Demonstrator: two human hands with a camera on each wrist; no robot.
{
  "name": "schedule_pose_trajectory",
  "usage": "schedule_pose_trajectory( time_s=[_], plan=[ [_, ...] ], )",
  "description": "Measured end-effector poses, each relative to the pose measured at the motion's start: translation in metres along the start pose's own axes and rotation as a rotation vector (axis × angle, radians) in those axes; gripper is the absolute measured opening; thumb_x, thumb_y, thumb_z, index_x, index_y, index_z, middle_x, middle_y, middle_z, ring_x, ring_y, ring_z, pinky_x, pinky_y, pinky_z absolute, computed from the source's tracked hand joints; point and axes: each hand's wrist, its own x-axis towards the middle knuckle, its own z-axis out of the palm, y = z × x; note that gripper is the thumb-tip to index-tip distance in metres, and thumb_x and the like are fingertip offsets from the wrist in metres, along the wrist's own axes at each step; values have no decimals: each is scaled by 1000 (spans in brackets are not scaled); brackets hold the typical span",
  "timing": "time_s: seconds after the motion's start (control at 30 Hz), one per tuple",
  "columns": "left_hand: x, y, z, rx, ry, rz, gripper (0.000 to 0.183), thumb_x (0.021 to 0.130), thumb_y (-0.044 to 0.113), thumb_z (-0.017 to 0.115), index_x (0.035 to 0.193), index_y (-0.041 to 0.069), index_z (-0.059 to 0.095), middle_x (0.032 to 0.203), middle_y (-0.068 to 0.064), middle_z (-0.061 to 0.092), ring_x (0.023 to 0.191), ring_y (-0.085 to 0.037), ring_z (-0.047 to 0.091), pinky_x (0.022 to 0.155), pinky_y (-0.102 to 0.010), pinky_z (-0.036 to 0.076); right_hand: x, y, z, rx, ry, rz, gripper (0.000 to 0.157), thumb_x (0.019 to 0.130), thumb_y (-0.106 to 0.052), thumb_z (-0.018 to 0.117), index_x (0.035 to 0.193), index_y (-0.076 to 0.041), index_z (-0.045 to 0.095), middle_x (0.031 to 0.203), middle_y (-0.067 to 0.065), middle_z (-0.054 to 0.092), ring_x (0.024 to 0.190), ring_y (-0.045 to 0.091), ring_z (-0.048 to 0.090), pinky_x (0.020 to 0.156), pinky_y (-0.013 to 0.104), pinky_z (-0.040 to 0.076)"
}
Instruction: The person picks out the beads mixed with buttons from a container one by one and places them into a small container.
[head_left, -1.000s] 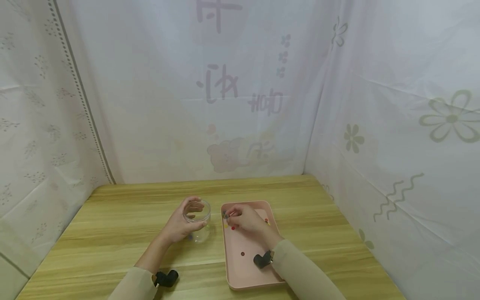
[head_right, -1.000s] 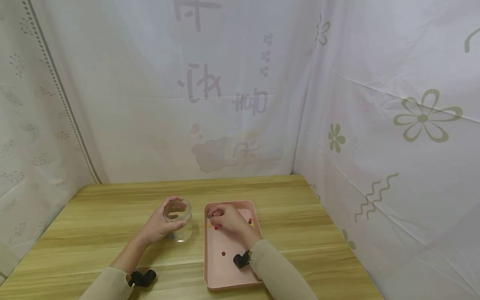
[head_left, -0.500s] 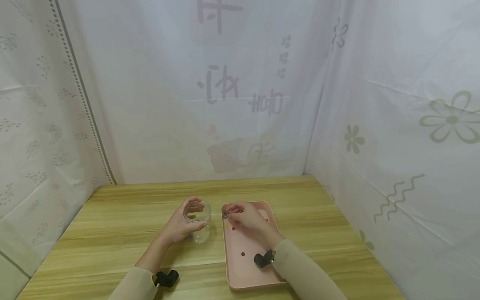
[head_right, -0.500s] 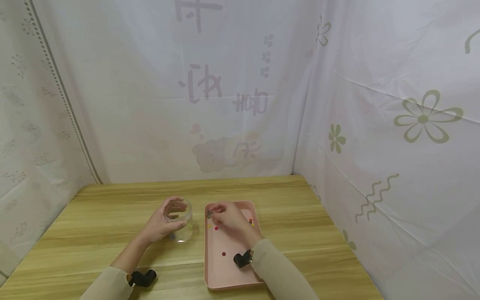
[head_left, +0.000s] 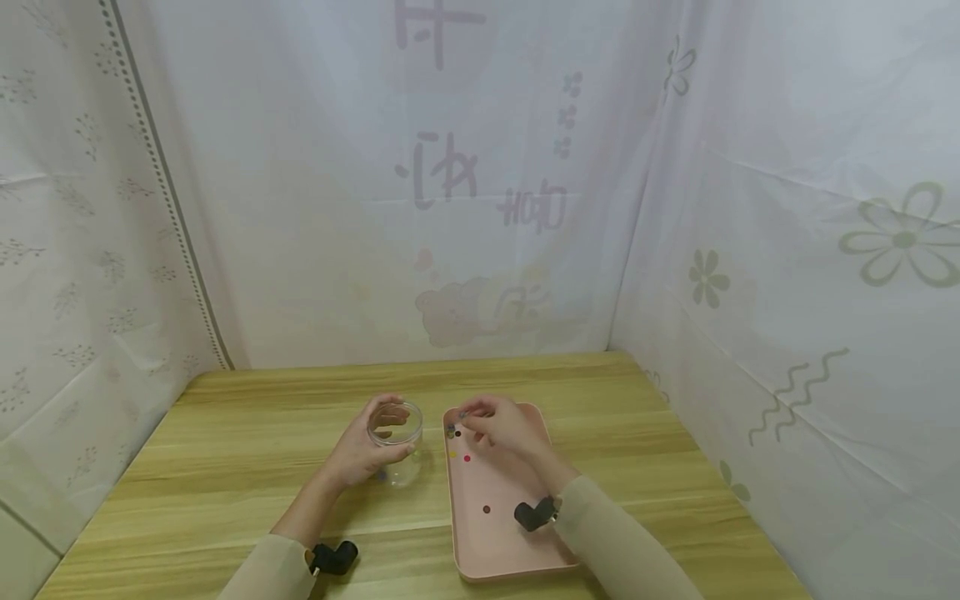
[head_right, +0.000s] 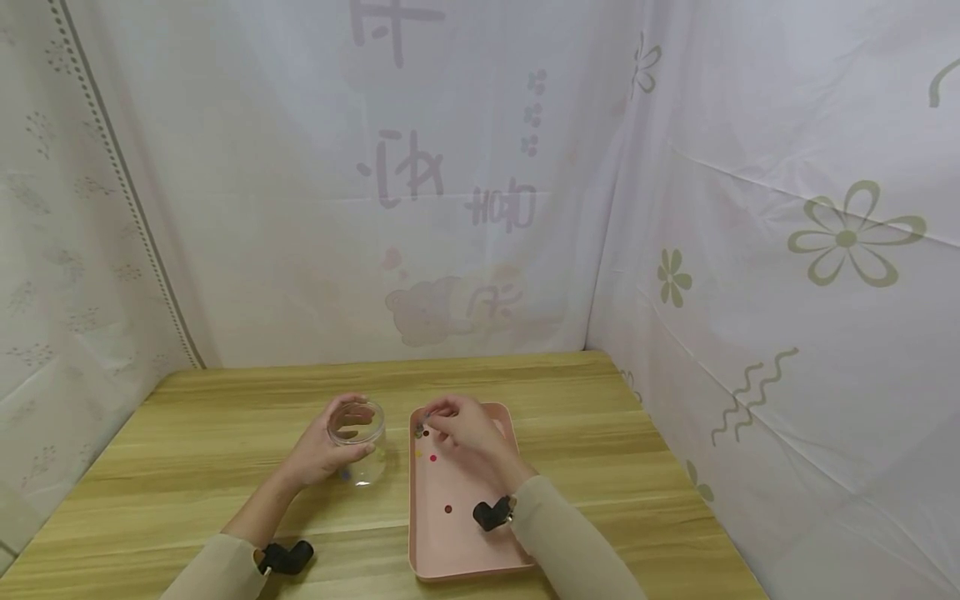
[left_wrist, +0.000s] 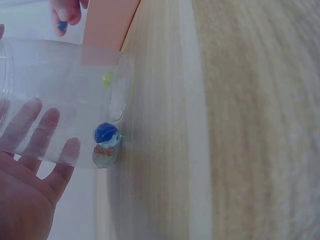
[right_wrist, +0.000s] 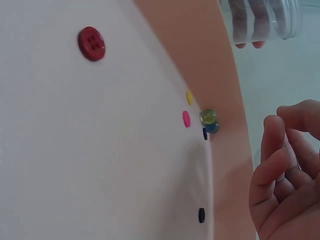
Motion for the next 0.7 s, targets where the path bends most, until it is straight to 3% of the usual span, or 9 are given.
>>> schedule_pose_trajectory(
  time_s=[0.3,0.53,0.7],
  plan=[
    [0,1,0,-4,1,-2,81,95,15,87,159,3,39,152,-26,59,143,-47,54,117,-72,44,-4,-10,-10,-12,22,-23,30,105,-25,75,132,-12,75,114,10,78,86,31,76,60,30,54],
    [-1,1,1,-8,8,-21,84,94,15,88,160,3,38,153,-24,59,143,-44,55,118,-69,45,-6,-21,-14,-55,31,-75,35,106,-23,73,137,-6,72,116,7,78,83,20,73,63,37,57],
    [-1,1,1,-6,5,-20,83,94,15,87,160,4,38,153,-25,58,143,-44,54,118,-69,44,-9,-31,-15,-49,34,-90,32,105,-26,75,134,-12,74,117,5,77,83,20,73,67,41,58]
  ],
)
